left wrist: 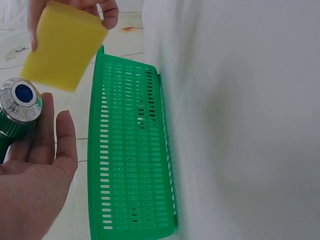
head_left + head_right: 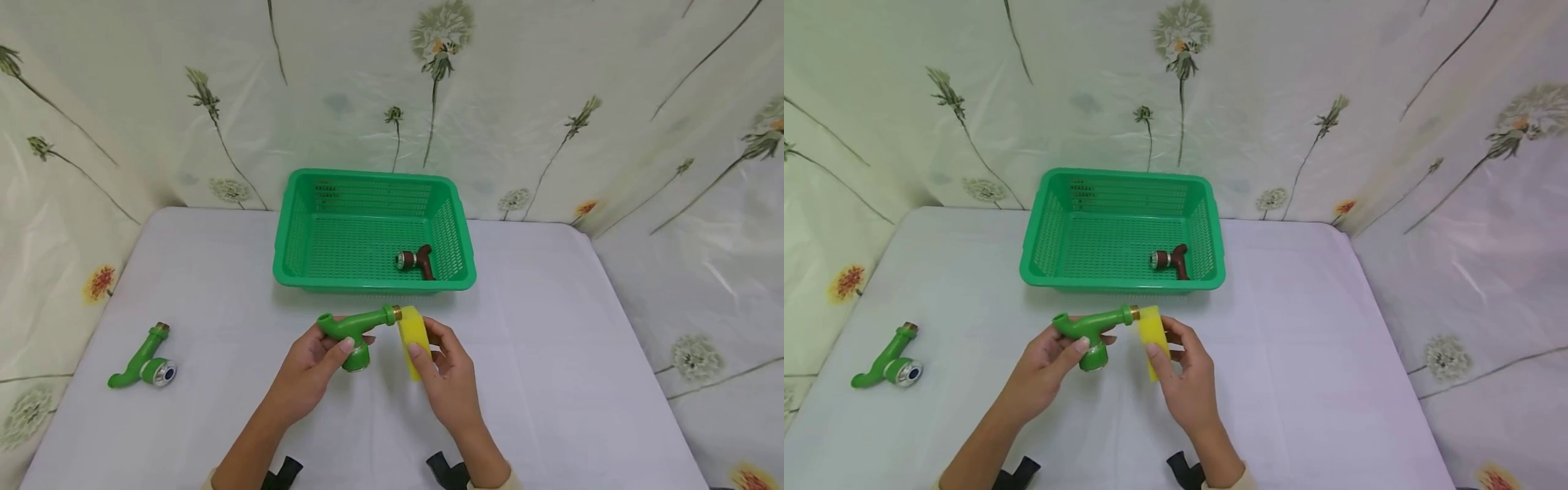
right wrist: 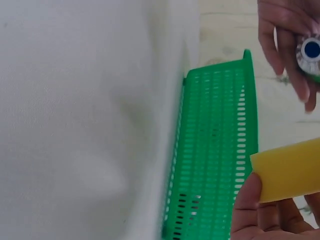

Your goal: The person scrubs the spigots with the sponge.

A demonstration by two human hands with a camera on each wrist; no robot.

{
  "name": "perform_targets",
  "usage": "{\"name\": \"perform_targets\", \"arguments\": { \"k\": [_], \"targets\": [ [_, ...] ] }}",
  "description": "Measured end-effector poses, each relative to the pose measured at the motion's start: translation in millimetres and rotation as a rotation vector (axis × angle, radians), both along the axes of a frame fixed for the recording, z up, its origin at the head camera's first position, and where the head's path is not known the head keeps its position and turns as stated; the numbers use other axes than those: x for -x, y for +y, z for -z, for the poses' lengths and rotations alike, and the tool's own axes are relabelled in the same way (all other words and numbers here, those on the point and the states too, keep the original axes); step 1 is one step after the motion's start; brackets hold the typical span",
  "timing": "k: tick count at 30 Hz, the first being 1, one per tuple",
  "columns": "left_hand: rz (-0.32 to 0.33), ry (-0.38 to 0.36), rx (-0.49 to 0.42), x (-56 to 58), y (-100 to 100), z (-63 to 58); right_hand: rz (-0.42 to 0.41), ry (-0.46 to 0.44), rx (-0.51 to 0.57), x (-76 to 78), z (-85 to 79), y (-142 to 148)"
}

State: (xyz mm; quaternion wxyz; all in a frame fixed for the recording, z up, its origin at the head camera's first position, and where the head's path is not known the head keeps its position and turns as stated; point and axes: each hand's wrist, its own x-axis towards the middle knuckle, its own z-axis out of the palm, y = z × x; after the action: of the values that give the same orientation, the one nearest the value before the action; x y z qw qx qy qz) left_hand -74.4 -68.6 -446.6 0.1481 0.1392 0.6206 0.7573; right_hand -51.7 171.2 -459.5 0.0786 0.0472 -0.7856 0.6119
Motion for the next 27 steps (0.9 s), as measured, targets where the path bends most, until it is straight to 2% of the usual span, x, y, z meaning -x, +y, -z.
{"name": "perform_targets", "arguments": {
  "k": [5, 8, 12, 15, 23, 27],
  "targets": [
    [0.012, 0.010, -0.017, 0.6, -0.7, 0.0, 0.028, 0.000, 0.033, -0.3, -5.5, 3.6],
    [0.007, 0.002, -0.001, 0.1, -0.4, -1.2, 0.026, 0.061, 0.031, -0.1, -13.6, 2.5],
    [0.011, -0.012, 0.014, -1.8, 0.6, -3.4, 0.064, 0.210, -0.156, 0.3, -21.8, -1.2],
    [0.020, -0.001, 0.015, -3.3, 1.3, -4.3, 0.088, 0.270, -0.288, 1.4, -21.6, -3.6],
    [0.034, -0.002, -0.019, -3.3, -0.1, -4.0, 0.142, 0.246, -0.375, 7.2, -3.3, 4.4],
    [0.041, -0.015, -0.050, -1.5, -0.6, -3.9, 0.161, 0.244, -0.381, 6.3, -3.9, 6.8]
  ]
}}
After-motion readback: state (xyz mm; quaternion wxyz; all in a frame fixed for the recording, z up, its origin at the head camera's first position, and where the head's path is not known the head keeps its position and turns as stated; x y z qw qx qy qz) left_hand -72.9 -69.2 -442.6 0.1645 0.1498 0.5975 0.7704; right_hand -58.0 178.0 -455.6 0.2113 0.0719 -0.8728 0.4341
